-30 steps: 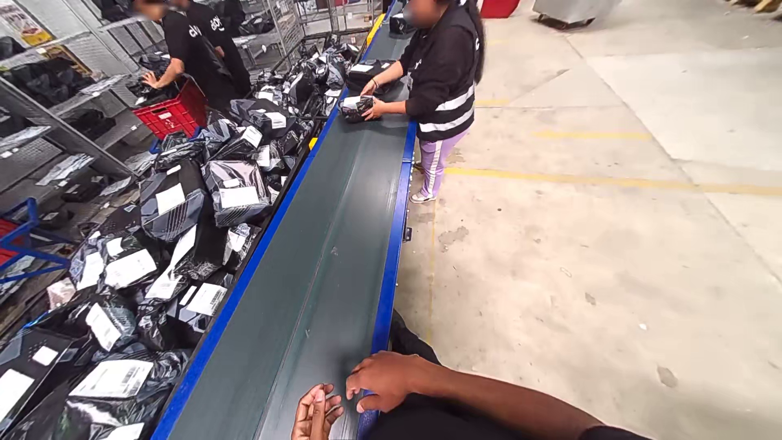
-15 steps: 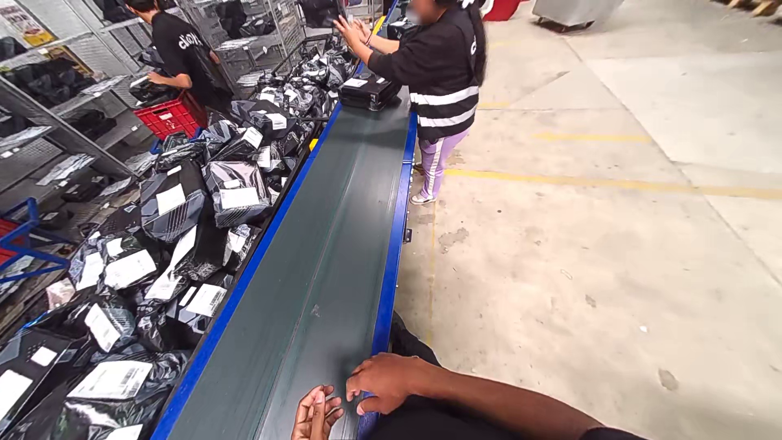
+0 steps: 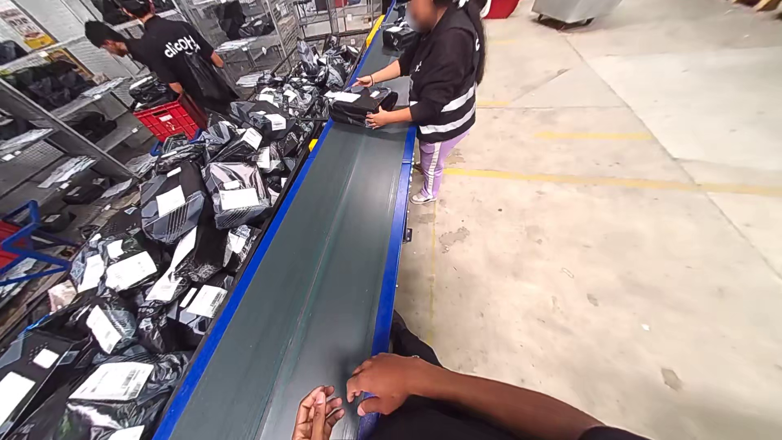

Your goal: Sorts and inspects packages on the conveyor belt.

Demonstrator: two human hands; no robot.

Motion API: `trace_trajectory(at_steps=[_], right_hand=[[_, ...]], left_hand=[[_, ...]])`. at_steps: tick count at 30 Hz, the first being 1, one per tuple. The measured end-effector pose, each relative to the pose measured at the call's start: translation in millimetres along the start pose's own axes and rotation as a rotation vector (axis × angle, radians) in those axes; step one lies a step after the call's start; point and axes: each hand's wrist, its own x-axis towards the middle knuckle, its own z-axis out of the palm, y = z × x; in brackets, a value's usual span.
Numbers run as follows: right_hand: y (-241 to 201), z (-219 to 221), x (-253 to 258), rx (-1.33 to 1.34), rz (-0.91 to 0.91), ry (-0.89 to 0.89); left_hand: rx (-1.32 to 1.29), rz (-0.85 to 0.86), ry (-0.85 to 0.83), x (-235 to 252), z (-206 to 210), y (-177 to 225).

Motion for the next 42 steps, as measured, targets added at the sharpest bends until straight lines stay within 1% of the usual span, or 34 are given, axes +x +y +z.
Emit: trace_trajectory(at_steps=[19, 29, 42], right_hand=[[-0.7, -1.4, 0.9, 0.004, 0.003, -0.007], [-1.2, -2.0, 2.5, -0.006, 0.000, -0.033], [-0.4, 1.7, 4.5, -0.006, -0.009, -0.017]], left_hand=[[0.017, 0.018, -0.005, -0.9, 4.8, 2.4], [0.005, 0.014, -0.014, -0.7, 2.7, -0.8], [-0.024, 0.013, -0.003, 0.6, -3.7, -5.1]])
